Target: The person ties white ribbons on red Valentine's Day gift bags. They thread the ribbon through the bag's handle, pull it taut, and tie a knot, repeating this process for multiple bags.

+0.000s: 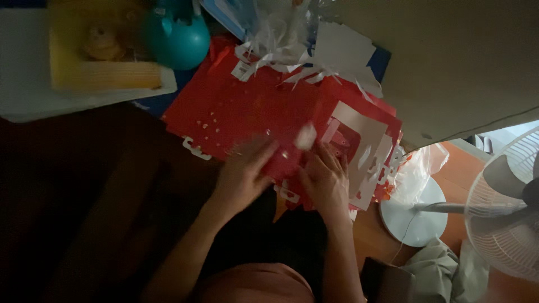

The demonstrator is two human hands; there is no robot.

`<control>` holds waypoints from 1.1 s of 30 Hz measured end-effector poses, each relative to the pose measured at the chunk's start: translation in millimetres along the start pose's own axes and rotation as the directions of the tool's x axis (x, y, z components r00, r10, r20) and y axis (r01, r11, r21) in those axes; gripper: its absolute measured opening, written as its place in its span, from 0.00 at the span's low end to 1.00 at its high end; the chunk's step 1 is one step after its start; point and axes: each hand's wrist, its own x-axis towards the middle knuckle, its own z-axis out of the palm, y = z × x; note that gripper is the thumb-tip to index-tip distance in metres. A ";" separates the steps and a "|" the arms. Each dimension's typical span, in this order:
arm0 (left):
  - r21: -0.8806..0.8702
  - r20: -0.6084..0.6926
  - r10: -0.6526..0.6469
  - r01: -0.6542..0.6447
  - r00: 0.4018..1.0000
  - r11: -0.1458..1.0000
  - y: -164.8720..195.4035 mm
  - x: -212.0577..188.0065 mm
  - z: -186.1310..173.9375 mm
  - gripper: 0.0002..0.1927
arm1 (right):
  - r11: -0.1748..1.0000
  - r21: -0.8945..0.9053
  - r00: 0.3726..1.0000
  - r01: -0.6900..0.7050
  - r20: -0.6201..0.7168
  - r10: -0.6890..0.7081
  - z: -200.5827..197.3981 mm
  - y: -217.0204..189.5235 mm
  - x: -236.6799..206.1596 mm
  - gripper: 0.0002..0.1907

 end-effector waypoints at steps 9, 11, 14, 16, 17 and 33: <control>-0.034 0.122 -0.065 0.070 0.990 0.997 18.9 40.8 42.6 0.38 | 0.957 0.202 0.969 -0.209 0.173 0.176 -41.0 -3.5 13.5 0.11; 0.181 0.210 -0.122 0.084 0.970 0.980 16.8 49.4 53.7 0.36 | 0.961 0.182 0.972 -0.206 0.152 0.180 -47.2 -5.2 21.0 0.10; 0.197 0.192 -0.129 0.090 0.973 0.976 10.6 52.0 61.6 0.35 | 0.983 0.043 0.976 -0.180 0.129 0.173 -48.0 -3.3 41.0 0.11; 0.200 0.185 -0.144 0.106 0.972 0.974 9.0 49.5 64.8 0.35 | 0.927 0.086 0.913 -0.364 0.229 0.337 -37.4 -2.3 56.6 0.11; 0.199 0.179 -0.148 0.111 0.973 0.974 8.6 49.1 65.8 0.35 | 0.887 0.098 0.869 -0.451 0.276 0.411 -32.1 0.6 66.8 0.12; 0.082 0.038 -0.086 0.083 0.996 0.993 6.9 45.9 70.8 0.32 | 0.847 -0.469 0.947 0.251 0.302 -0.113 65.5 -19.8 194.0 0.07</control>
